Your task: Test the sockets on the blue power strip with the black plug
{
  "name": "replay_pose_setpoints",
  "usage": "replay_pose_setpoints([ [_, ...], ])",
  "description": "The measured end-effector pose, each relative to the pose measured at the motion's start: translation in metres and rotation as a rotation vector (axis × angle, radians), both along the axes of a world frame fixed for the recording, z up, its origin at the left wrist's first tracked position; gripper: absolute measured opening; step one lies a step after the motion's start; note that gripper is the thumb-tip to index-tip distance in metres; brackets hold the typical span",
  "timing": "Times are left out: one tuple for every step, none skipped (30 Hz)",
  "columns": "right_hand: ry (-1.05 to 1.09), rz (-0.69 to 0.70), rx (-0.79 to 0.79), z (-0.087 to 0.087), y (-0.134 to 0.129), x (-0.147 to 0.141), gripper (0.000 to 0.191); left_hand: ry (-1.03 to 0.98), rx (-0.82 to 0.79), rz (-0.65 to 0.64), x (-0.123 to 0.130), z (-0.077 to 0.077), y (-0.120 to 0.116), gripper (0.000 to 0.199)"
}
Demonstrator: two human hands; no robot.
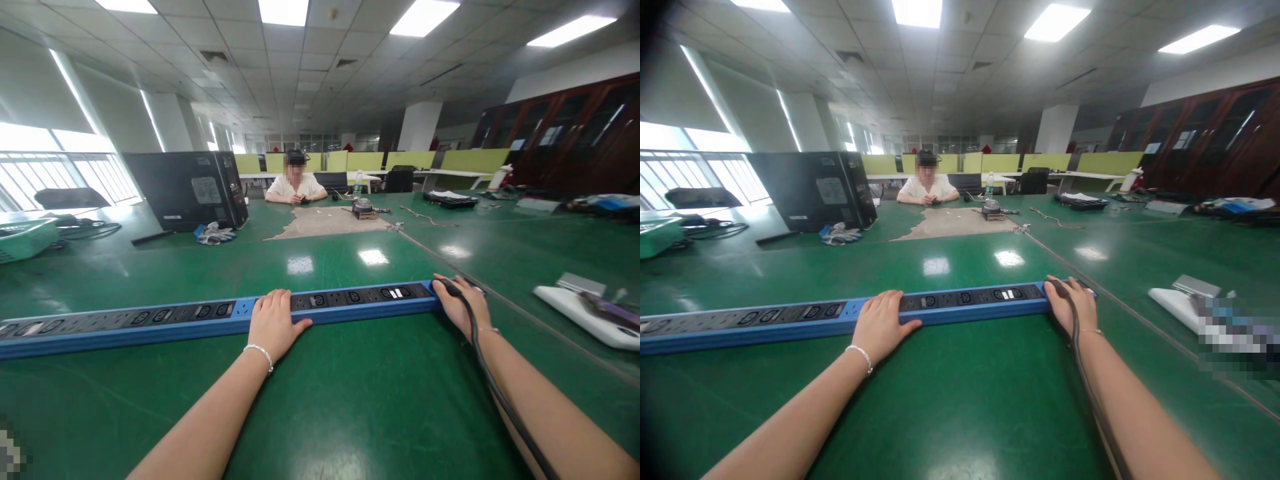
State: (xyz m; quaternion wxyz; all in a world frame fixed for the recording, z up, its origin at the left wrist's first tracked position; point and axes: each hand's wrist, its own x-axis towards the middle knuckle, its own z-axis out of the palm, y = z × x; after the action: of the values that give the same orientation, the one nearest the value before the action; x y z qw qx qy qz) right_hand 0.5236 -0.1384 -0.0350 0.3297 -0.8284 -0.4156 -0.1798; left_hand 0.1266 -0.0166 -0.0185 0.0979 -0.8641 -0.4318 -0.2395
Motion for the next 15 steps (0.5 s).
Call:
replay_pose_setpoints([
  [-0.009,0.008,0.006,-0.001,0.0,0.001,0.04,-0.003,-0.001,0.002,0.0,0.0,0.0,0.063],
  [-0.022,0.015,0.005,-0.002,0.0,0.001,0.041,-0.005,-0.002,0.003,0.0,0.0,0.0,0.063],
  [-0.034,0.017,0.0,-0.002,0.0,0.001,0.042,-0.007,-0.003,0.003,0.0,-0.001,0.0,0.063],
  [-0.042,0.015,-0.006,-0.003,0.0,0.001,0.043,-0.009,-0.004,0.001,0.0,-0.001,0.0,0.063],
  [-0.045,0.009,-0.011,-0.004,0.001,0.0,0.043,-0.011,-0.004,0.0,0.0,-0.001,0.0,0.063],
  [-0.044,0.001,-0.012,-0.004,0.001,-0.001,0.044,-0.01,-0.005,-0.001,0.0,-0.001,0.0,0.062],
  [-0.041,-0.008,-0.007,-0.004,0.002,-0.003,0.044,-0.008,-0.005,-0.002,0.0,-0.001,0.0,0.062],
  [-0.037,-0.015,0.007,-0.003,0.002,-0.005,0.044,-0.006,-0.005,-0.002,0.0,-0.001,0.0,0.062],
  [-0.036,-0.019,0.03,-0.002,0.003,-0.007,0.044,-0.004,-0.006,-0.001,0.0,-0.001,0.0,0.062],
  [-0.04,-0.019,0.06,-0.001,0.003,-0.009,0.043,-0.003,-0.006,0.001,0.0,-0.001,0.0,0.063],
  [-0.046,-0.018,0.092,0.0,0.002,-0.011,0.042,-0.004,-0.007,0.002,0.0,-0.001,0.0,0.063],
  [-0.054,-0.018,0.118,0.001,0.002,-0.012,0.04,-0.005,-0.007,0.004,0.0,-0.001,0.001,0.063],
  [-0.061,-0.015,0.134,0.002,0.001,-0.012,0.039,-0.006,-0.006,0.005,-0.001,-0.001,0.001,0.063],
  [-0.064,-0.008,0.139,0.002,0.0,-0.012,0.037,-0.006,-0.006,0.005,-0.001,-0.001,0.001,0.063],
  [-0.061,0.001,0.141,0.003,0.0,-0.011,0.036,-0.006,-0.006,0.004,-0.001,-0.002,0.001,0.063],
])
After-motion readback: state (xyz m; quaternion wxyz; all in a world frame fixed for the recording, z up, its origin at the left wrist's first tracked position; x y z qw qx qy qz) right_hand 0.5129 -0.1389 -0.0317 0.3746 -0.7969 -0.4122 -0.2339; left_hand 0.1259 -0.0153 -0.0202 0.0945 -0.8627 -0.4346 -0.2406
